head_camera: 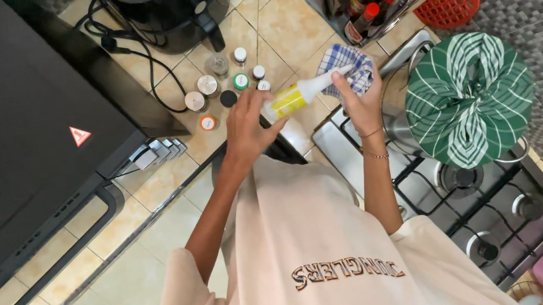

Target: The recorder cleans and organizes various bottles and food containers on a kitchen counter.

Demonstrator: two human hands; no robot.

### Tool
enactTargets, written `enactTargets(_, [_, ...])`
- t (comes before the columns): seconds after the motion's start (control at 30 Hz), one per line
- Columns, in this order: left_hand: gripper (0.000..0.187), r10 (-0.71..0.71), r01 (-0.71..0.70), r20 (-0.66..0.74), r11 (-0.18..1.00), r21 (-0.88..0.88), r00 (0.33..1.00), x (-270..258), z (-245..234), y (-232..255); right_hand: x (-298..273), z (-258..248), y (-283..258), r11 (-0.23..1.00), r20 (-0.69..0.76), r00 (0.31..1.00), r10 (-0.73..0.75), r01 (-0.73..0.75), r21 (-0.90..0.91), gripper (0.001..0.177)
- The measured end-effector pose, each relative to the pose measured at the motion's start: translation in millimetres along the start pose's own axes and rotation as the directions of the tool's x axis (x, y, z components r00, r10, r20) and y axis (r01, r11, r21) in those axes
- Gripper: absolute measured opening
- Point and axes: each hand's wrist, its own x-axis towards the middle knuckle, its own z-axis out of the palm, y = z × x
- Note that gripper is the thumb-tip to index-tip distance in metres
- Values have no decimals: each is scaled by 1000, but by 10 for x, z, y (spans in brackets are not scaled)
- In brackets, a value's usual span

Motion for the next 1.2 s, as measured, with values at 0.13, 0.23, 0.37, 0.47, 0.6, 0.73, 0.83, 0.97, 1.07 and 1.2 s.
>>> enactTargets(0.13, [54, 96, -90, -24, 980, 175, 995, 24, -35, 55, -55, 36, -172, 999, 11, 999, 31, -31, 33, 47])
enactTargets(0.23, [53, 80, -78, -21, 995, 57, 997, 74, -41, 12, -41, 71, -354, 990, -8, 993, 120, -119, 76, 46])
enactTargets(0.37, [49, -71, 145, 224, 932, -331, 972, 125, 32, -183, 42, -18, -273, 992, 26, 999, -40, 36, 120, 48])
enactTargets(0.47, [43, -36, 222, 388, 867, -446, 921, 207, 82, -333, 92, 21, -314, 984, 63, 984, -168, 164, 75, 51])
enactTargets(0.6, [46, 43, 475, 664, 665, -576, 746, 283, 202, -596, 186, -4, -293, 979, 25, 981, -193, 191, 74, 50])
enactTargets(0.73, [53, 44, 698, 777, 408, -588, 628, 369, 150, -484, 188, 25, -486, 975, 135, 966, -219, 211, 71, 49])
enactTargets(0.83, [54, 26, 656, 737, 436, -616, 675, 356, 184, -502, 201, 10, -524, 979, 147, 968, -203, 199, 44, 48])
enactTargets(0.97, [34, -24, 348, 446, 663, -663, 895, 348, 100, -277, 217, -37, -425, 980, 88, 976, -197, 200, -22, 45])
enactTargets(1.07, [46, -32, 146, 220, 840, -523, 975, 345, 92, -173, 217, 1, -374, 984, 49, 983, -175, 176, -26, 46])
enactTargets(1.2, [59, 35, -43, -38, 970, -238, 999, 275, 288, -355, 131, 212, -651, 994, 71, 992, -107, 107, -4, 45])
